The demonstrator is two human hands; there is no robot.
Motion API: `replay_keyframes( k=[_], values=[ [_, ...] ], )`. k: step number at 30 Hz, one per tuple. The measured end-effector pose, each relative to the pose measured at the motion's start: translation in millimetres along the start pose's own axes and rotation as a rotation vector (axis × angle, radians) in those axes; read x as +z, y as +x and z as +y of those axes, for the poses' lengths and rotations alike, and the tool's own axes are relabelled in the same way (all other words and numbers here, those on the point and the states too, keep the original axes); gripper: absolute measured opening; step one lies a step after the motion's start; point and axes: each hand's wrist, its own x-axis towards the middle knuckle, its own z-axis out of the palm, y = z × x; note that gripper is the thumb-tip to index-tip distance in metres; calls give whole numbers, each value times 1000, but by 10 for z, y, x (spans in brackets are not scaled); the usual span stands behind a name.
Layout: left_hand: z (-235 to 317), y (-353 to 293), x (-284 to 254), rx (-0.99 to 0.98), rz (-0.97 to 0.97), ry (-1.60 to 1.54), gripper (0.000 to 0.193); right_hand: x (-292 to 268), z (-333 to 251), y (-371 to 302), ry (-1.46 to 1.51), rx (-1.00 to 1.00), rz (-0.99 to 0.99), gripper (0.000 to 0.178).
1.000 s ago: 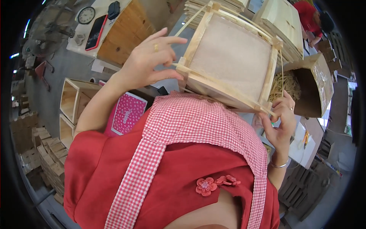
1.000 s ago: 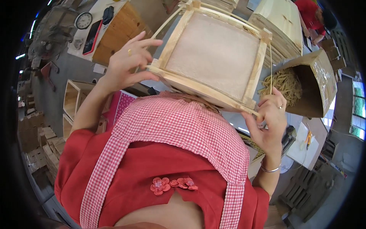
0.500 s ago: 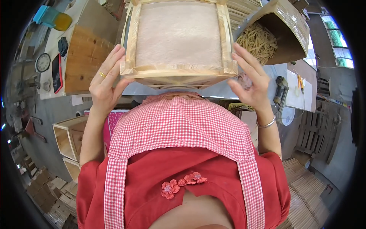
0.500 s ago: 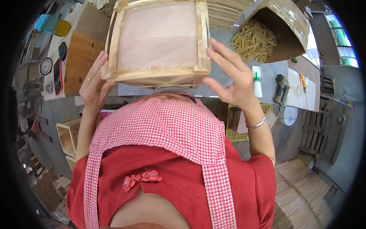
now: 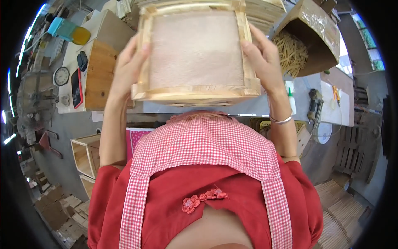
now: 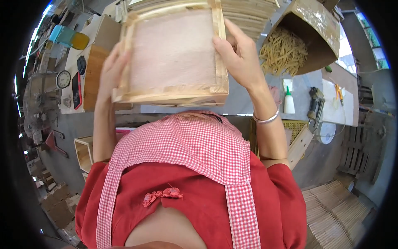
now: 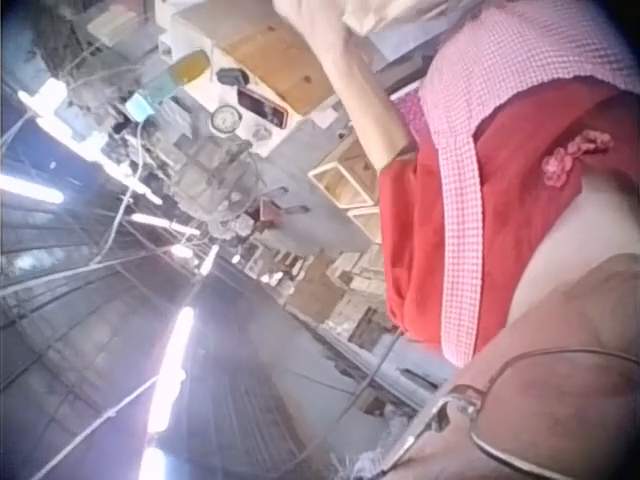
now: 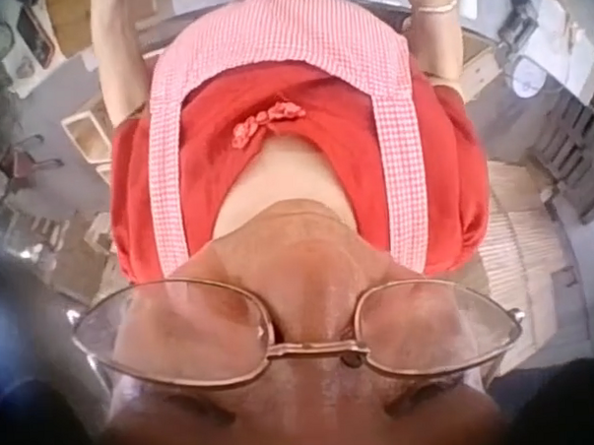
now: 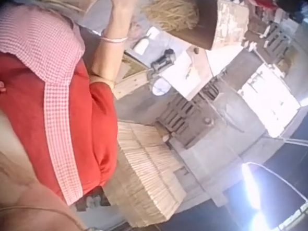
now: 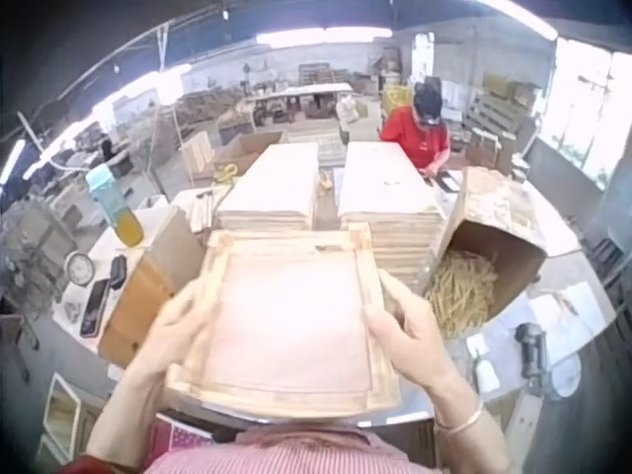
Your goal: Assembling wooden panels into boxes using glue and rubber bands.
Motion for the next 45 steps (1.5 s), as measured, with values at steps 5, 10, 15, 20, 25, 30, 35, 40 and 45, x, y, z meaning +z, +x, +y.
replay_keyframes(
  k=[5, 10, 15, 20, 25, 30, 35, 40, 45],
  values=[
    [-153, 58, -88, -64, 122, -173, 49, 162, 339, 81, 6, -175, 71, 52],
    [-111, 104, -54, -68, 249, 159, 53, 110, 185, 95, 36, 43, -44, 42],
    [-103, 7, -76, -70, 242, 72, 50, 101, 128, 2, 9, -24, -48, 42],
    [-184, 55, 36, -10, 243, 17, 51, 123, 189, 81, 74, 105, -161, 51],
    [-81, -116, -103, -23, 341, -21, 45, 105, -14, 13, 162, -58, -71, 53],
    [-511, -137, -198, -176, 334, -382, 51, 188, 189, 93, 71, 125, -167, 50],
    [-541, -46, -115, -146, 327, -598, 67, 229, 1059, -113, -125, 188, 189, 46],
    [-461, -192, 478, -61, 118, -681, 69, 644, 2040, -847, -57, 493, -8, 80],
    [-496, -548, 189, -21, -68, -740, 71, 739, 1626, -1397, -47, 402, 146, 65]
  ],
)
